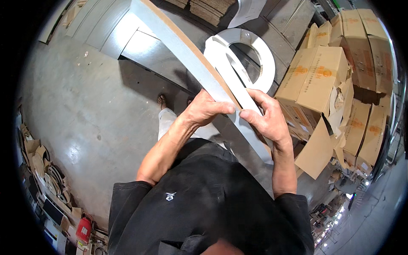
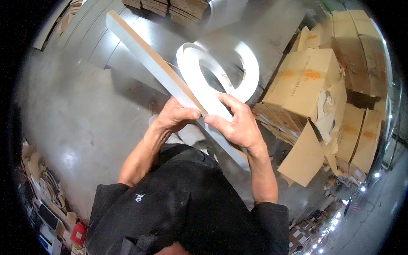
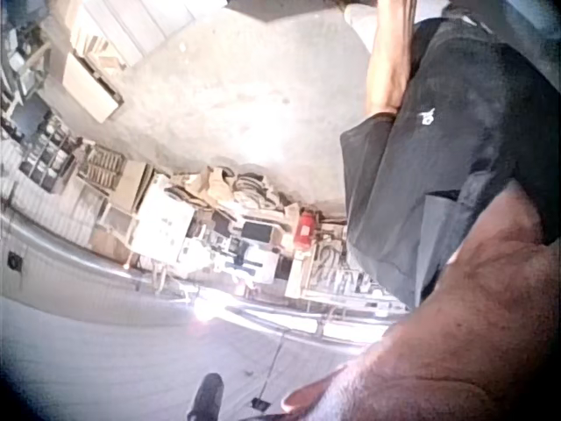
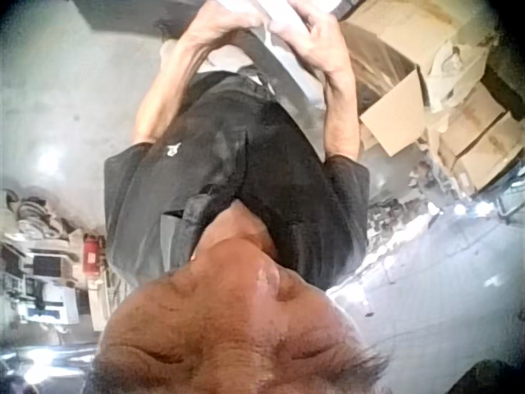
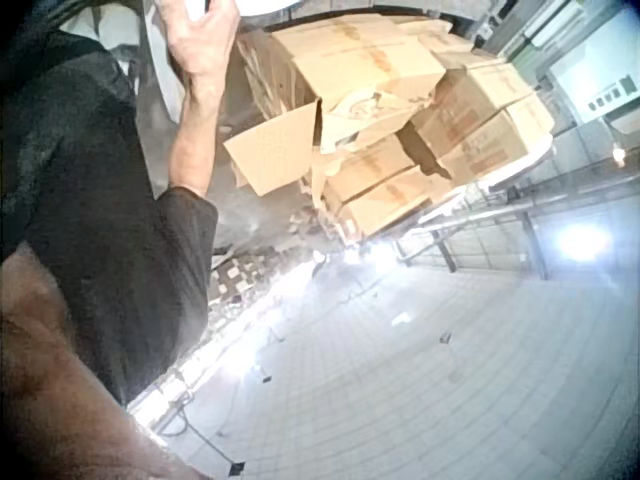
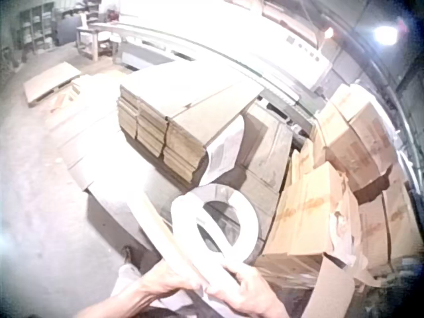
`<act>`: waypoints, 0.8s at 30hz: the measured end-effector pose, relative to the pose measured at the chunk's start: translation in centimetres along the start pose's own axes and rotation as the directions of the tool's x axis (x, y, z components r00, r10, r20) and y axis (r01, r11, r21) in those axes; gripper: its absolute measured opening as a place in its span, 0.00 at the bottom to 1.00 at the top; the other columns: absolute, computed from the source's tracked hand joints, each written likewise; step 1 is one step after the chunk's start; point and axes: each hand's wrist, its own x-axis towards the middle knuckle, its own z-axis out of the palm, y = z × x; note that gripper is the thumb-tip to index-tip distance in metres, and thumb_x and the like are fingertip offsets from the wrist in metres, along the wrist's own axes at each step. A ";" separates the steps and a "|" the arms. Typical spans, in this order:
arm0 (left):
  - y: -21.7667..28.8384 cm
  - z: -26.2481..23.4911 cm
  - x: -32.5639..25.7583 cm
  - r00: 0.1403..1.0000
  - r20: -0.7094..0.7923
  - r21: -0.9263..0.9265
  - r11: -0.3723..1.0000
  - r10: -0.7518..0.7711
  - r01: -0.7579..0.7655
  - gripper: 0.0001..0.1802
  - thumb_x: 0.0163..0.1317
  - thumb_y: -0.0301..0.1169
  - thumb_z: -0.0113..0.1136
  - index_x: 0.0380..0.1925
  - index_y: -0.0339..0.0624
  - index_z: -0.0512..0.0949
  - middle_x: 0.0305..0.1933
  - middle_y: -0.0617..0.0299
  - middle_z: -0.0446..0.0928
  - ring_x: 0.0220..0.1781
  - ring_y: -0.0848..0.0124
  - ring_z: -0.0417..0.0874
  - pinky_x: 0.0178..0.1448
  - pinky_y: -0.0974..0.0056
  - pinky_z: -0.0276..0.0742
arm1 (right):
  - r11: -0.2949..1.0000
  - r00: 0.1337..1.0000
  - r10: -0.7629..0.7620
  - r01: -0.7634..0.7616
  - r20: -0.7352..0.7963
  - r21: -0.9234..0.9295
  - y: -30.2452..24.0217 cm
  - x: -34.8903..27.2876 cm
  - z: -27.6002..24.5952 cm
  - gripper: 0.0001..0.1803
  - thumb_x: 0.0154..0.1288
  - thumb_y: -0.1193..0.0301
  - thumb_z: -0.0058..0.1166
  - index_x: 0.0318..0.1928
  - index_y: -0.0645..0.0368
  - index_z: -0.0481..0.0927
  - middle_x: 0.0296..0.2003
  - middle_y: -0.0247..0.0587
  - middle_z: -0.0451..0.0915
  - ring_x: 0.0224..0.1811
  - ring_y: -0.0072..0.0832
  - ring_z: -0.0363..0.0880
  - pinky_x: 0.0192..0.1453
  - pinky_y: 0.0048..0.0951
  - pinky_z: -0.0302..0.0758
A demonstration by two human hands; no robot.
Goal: The person uses a utility knife to cut open cardboard boxes stacked in a workshop, removes rolls of edging tape, and places them onto a wooden work surface.
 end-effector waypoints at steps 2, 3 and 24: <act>0.1 -0.3 0.1 1.000 -0.005 -0.017 1.000 0.003 -0.003 0.35 0.50 0.28 0.77 0.59 0.37 0.74 0.53 0.60 0.80 0.56 0.69 0.80 0.63 0.62 0.75 | 1.000 1.000 -0.010 0.010 -0.001 -0.014 -0.1 0.4 0.2 0.30 0.58 0.64 0.70 0.58 0.67 0.77 0.48 0.47 0.81 0.50 0.29 0.80 0.56 0.30 0.75; 0.2 -0.4 0.2 1.000 -0.007 -0.028 1.000 0.007 -0.008 0.35 0.50 0.28 0.77 0.59 0.37 0.74 0.52 0.60 0.80 0.55 0.69 0.81 0.62 0.63 0.76 | 0.999 1.000 -0.017 0.017 0.002 -0.037 -0.4 0.6 0.2 0.31 0.58 0.64 0.70 0.58 0.67 0.77 0.48 0.47 0.81 0.50 0.29 0.80 0.56 0.30 0.75; 4.1 3.8 0.0 0.962 -0.248 0.144 0.986 0.114 -0.080 0.30 0.65 0.34 0.66 0.61 0.29 0.66 0.54 0.53 0.77 0.56 0.67 0.80 0.61 0.58 0.78 | 0.993 0.986 0.073 -0.086 0.149 0.083 -1.9 3.5 -1.7 0.43 0.58 0.47 0.70 0.61 0.69 0.73 0.47 0.47 0.82 0.49 0.29 0.80 0.52 0.30 0.78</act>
